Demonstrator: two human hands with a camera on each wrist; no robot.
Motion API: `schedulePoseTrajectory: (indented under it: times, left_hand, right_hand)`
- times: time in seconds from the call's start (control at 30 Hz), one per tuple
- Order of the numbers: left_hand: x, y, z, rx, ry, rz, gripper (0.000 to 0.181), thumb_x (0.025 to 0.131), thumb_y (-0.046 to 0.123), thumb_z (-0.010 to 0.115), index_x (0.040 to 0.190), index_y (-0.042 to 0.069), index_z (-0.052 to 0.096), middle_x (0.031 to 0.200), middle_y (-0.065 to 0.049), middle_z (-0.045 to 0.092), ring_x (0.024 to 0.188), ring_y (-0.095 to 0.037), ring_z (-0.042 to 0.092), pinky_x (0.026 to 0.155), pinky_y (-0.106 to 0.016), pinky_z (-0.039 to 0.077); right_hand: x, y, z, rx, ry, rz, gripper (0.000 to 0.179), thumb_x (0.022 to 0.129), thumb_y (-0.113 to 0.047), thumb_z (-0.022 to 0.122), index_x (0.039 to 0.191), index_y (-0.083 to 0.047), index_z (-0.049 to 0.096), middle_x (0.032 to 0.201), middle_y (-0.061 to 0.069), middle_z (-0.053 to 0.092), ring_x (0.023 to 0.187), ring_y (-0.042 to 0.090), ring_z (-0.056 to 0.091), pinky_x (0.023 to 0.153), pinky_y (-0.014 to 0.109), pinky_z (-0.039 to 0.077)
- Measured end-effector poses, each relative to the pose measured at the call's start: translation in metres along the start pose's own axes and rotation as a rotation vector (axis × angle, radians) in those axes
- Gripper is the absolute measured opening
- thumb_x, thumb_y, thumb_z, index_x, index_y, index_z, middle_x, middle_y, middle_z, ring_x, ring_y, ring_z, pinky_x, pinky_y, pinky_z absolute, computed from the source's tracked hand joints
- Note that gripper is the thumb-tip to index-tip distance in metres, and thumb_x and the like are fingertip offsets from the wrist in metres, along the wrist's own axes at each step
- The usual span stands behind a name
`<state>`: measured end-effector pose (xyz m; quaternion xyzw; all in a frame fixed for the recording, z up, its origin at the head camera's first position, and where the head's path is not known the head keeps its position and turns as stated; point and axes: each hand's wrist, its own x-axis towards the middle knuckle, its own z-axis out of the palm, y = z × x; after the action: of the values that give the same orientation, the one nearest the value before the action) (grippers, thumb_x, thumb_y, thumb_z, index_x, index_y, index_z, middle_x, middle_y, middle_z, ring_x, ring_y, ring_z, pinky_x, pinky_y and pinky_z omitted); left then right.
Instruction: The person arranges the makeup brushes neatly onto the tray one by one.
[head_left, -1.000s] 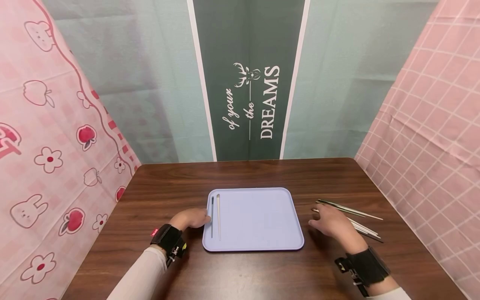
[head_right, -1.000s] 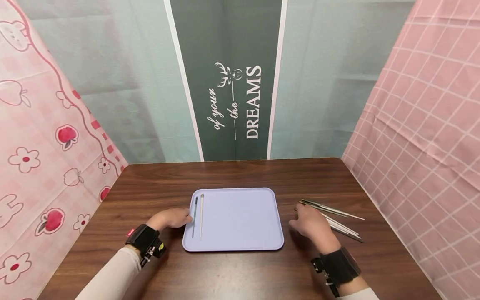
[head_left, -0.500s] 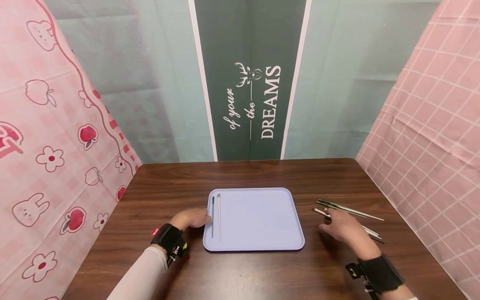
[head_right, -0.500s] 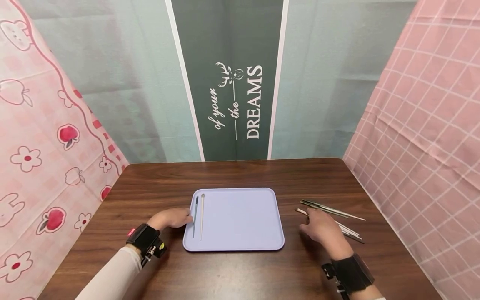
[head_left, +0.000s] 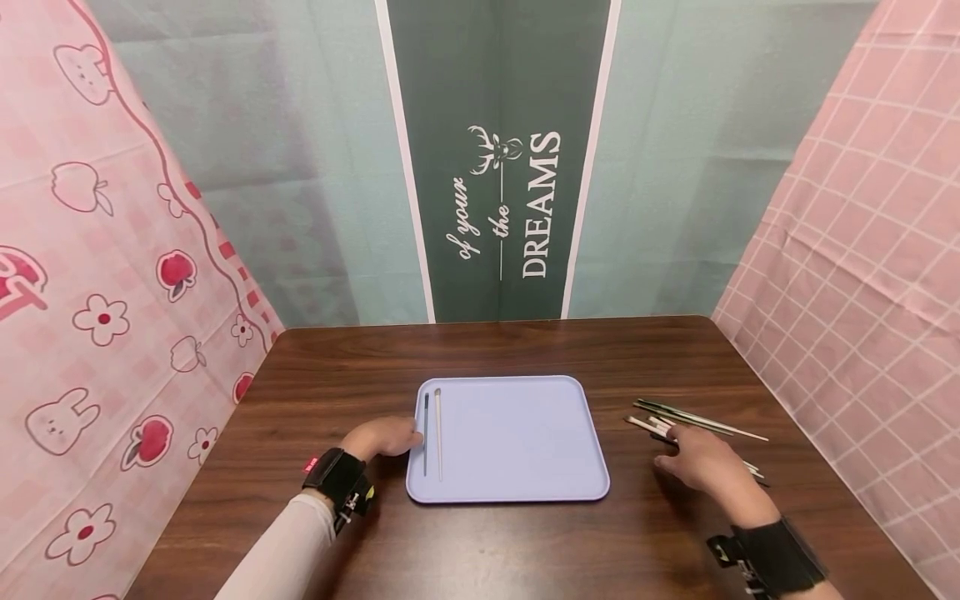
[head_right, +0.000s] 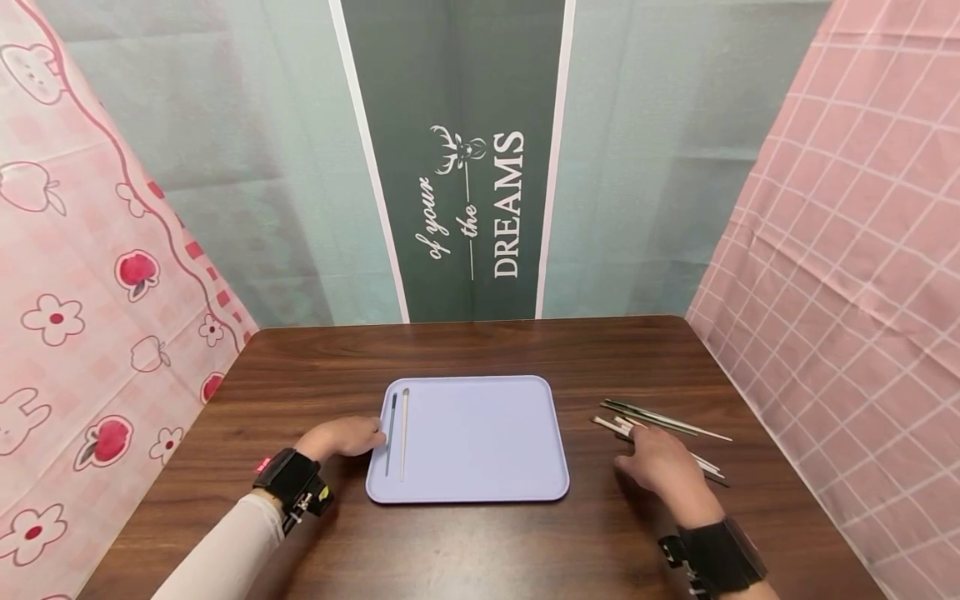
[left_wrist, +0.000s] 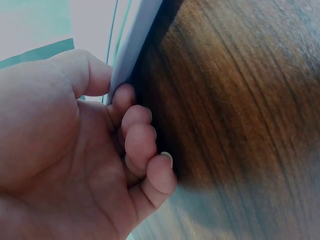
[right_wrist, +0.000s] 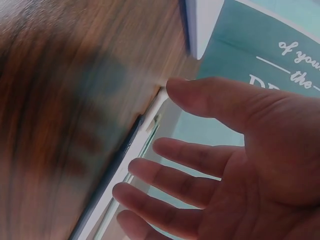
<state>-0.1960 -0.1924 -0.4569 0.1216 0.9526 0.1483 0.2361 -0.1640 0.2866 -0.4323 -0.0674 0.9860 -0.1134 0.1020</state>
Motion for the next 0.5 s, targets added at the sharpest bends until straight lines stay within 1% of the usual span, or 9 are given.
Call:
schedulePoseTrajectory:
  times: [0.1,0.2,0.3,0.5]
  left_hand:
    - [0.000,0.000,0.000,0.000,0.003,-0.001,0.018,0.096,0.017,0.051,0.097,0.002,0.060,0.082,-0.008,0.053,0.074,-0.022,0.051,0.071,-0.038,0.043]
    - [-0.001,0.000,0.000,0.004,0.006,-0.003,0.019,0.095,0.017,0.050,0.098,0.001,0.061,0.084,-0.010,0.054,0.075,-0.023,0.051,0.072,-0.039,0.043]
    - [-0.001,0.000,0.000,0.005,0.005,-0.006,0.020,0.095,0.018,0.051,0.099,0.001,0.061,0.085,-0.010,0.055,0.076,-0.024,0.051,0.073,-0.039,0.044]
    - [-0.002,0.001,0.000,-0.006,-0.001,-0.025,0.020,0.096,0.018,0.051,0.100,0.001,0.061,0.084,-0.010,0.054,0.076,-0.024,0.051,0.072,-0.040,0.043]
  right_hand:
    - [-0.001,0.003,0.000,-0.001,0.017,-0.017,0.044,0.086,-0.027,0.075,0.112,0.007,0.063,0.106,0.031,0.064,0.101,0.053,0.061,0.083,0.062,0.048]
    - [-0.001,0.005,0.001,-0.003,0.022,-0.026,0.043,0.086,-0.026,0.075,0.110,0.006,0.063,0.105,0.030,0.064,0.100,0.052,0.061,0.082,0.061,0.048]
    - [0.000,0.008,0.002,-0.003,0.018,-0.018,0.043,0.085,-0.026,0.075,0.110,0.007,0.063,0.105,0.031,0.064,0.100,0.052,0.061,0.083,0.062,0.048]
    - [0.003,0.012,0.002,0.000,-0.008,0.002,0.048,0.087,-0.028,0.074,0.116,0.009,0.061,0.112,0.034,0.062,0.105,0.055,0.058,0.085,0.062,0.047]
